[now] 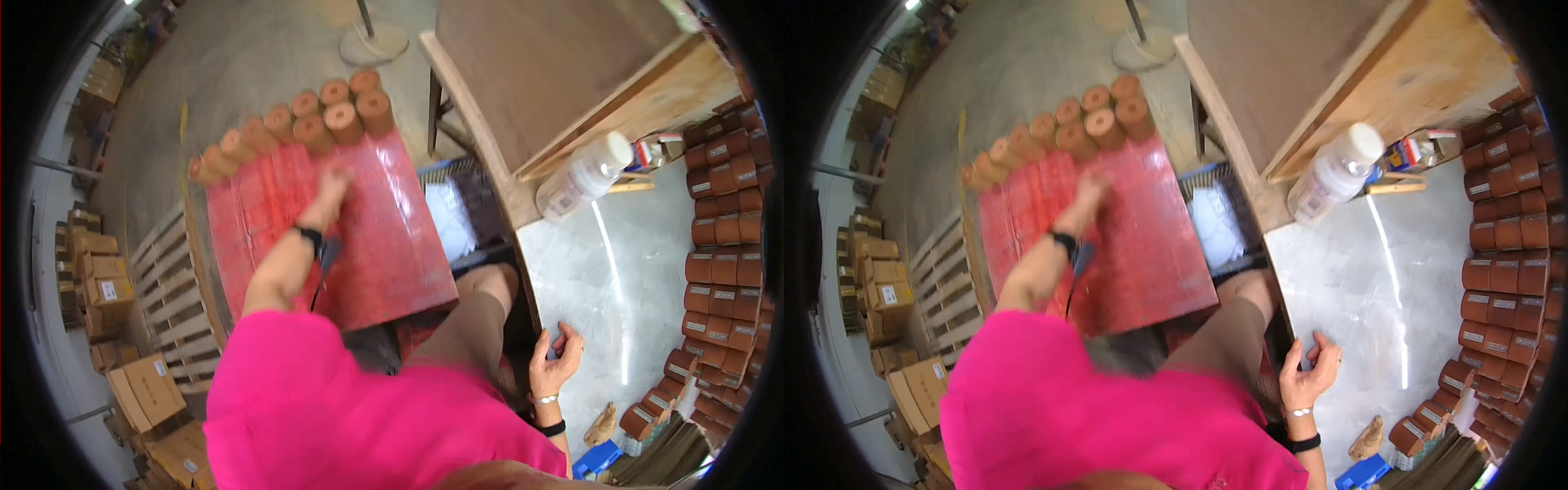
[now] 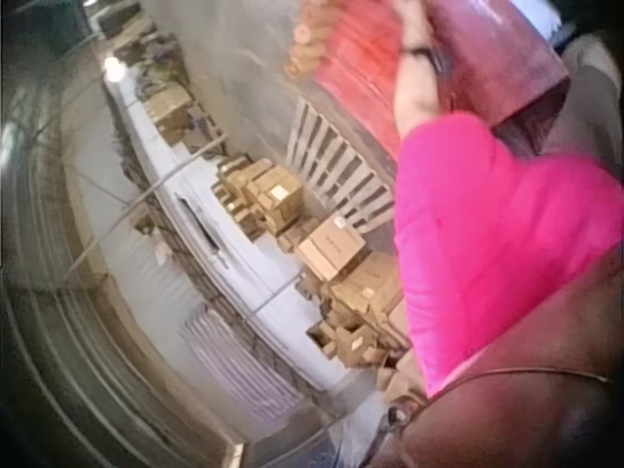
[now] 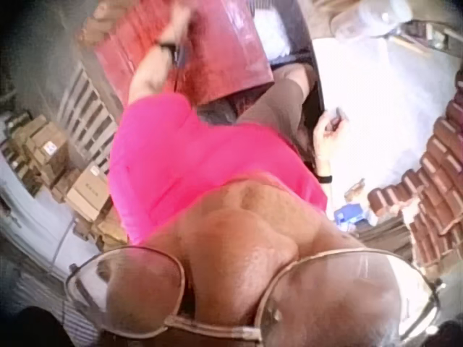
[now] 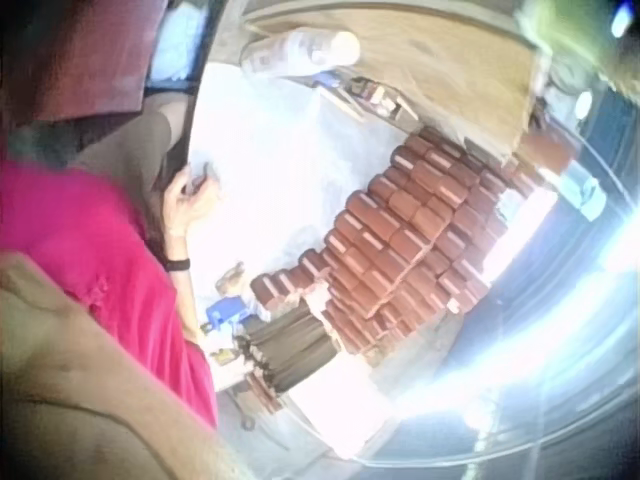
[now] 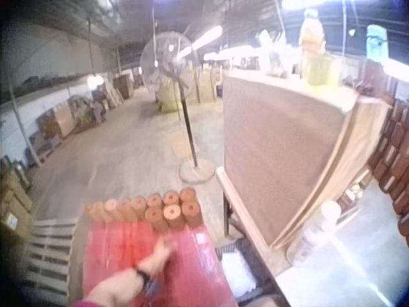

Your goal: Wrapping brown cylinders with cardboard sleeves, securing them, and applying green labels.

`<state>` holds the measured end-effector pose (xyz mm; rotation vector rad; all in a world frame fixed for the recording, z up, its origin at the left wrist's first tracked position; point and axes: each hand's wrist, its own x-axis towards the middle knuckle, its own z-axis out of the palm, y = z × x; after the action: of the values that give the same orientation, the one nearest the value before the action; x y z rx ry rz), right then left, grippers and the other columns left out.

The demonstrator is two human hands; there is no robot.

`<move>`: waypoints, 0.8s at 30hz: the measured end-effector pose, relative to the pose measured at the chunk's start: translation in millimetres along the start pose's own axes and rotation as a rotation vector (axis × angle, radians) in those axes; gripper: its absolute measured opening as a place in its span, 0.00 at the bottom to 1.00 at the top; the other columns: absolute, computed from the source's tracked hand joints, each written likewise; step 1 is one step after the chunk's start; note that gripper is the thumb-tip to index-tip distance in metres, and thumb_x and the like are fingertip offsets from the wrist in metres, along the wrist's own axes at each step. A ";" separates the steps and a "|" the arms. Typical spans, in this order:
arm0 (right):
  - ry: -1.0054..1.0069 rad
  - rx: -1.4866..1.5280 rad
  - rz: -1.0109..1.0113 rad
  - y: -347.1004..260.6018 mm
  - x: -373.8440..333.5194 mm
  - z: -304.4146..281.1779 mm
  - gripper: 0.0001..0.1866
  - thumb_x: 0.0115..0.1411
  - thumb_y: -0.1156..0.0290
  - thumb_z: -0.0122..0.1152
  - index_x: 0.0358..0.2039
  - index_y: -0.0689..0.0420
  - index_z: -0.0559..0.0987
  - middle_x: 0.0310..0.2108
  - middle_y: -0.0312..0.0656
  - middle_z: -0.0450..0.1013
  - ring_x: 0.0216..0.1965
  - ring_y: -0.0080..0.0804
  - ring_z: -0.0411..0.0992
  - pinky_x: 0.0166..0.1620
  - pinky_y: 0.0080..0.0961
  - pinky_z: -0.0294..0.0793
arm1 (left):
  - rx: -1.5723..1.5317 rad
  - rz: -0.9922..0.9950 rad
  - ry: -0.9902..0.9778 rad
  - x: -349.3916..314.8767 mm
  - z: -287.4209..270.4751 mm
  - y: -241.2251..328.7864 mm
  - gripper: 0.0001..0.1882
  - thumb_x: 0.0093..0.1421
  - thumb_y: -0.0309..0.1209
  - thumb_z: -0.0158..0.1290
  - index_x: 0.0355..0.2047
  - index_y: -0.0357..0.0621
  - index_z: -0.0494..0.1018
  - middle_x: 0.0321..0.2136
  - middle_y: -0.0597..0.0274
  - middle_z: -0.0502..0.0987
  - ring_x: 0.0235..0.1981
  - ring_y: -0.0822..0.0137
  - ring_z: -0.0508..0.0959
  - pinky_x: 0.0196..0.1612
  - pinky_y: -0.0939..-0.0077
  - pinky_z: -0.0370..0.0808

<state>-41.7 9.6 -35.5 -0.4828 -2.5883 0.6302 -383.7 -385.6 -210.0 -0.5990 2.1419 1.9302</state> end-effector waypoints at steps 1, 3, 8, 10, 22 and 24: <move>0.044 0.021 -0.004 1.3 1.8 1.9 0.13 0.55 0.74 0.66 0.41 0.63 0.77 0.22 0.39 0.59 0.25 0.35 0.58 0.30 0.33 0.58 | -0.062 -0.206 -0.308 -42.8 -0.1 1.1 0.19 0.64 0.34 0.57 0.53 0.47 0.67 0.31 0.58 0.77 0.29 0.62 0.78 0.31 0.63 0.78; 0.015 0.029 -0.009 3.7 -2.3 -1.4 0.12 0.54 0.75 0.66 0.39 0.62 0.77 0.22 0.40 0.60 0.25 0.37 0.60 0.31 0.35 0.59 | -0.090 -0.483 -0.767 -161.3 7.3 34.9 0.07 0.68 0.30 0.47 0.36 0.44 0.75 0.32 0.60 0.79 0.33 0.62 0.78 0.35 0.65 0.77; 0.071 0.097 -0.032 11.0 -6.7 -0.1 0.10 0.52 0.76 0.65 0.36 0.60 0.77 0.21 0.40 0.62 0.26 0.40 0.62 0.33 0.38 0.61 | 0.251 0.212 -1.891 -248.2 -41.0 -43.2 0.14 0.64 0.33 0.55 0.46 0.37 0.75 0.42 0.53 0.80 0.43 0.58 0.80 0.43 0.64 0.79; 0.068 0.122 -0.057 9.7 -5.5 1.7 0.08 0.52 0.76 0.64 0.33 0.60 0.77 0.21 0.40 0.63 0.27 0.41 0.64 0.34 0.38 0.62 | 0.296 0.202 -1.858 -253.0 -47.8 -36.4 0.14 0.64 0.33 0.55 0.46 0.37 0.75 0.42 0.53 0.80 0.43 0.58 0.80 0.43 0.64 0.79; 0.168 0.278 -0.110 13.6 -6.3 3.1 0.04 0.52 0.78 0.64 0.28 0.56 0.77 0.21 0.38 0.67 0.26 0.38 0.66 0.35 0.35 0.63 | 0.426 0.088 -1.708 -313.0 -69.5 -16.0 0.15 0.64 0.33 0.55 0.47 0.37 0.74 0.42 0.53 0.80 0.42 0.59 0.80 0.43 0.65 0.79; 0.190 0.300 -0.107 16.2 -8.9 4.5 0.04 0.53 0.78 0.64 0.27 0.56 0.77 0.21 0.38 0.67 0.26 0.38 0.66 0.35 0.35 0.63 | 0.449 0.067 -1.693 -318.0 -71.6 -10.2 0.15 0.64 0.33 0.55 0.47 0.37 0.74 0.42 0.53 0.80 0.42 0.59 0.80 0.43 0.65 0.79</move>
<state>-32.7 17.7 -50.1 -0.2890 -2.2732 0.8726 -84.9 -404.2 -80.7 0.9087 1.2055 0.9840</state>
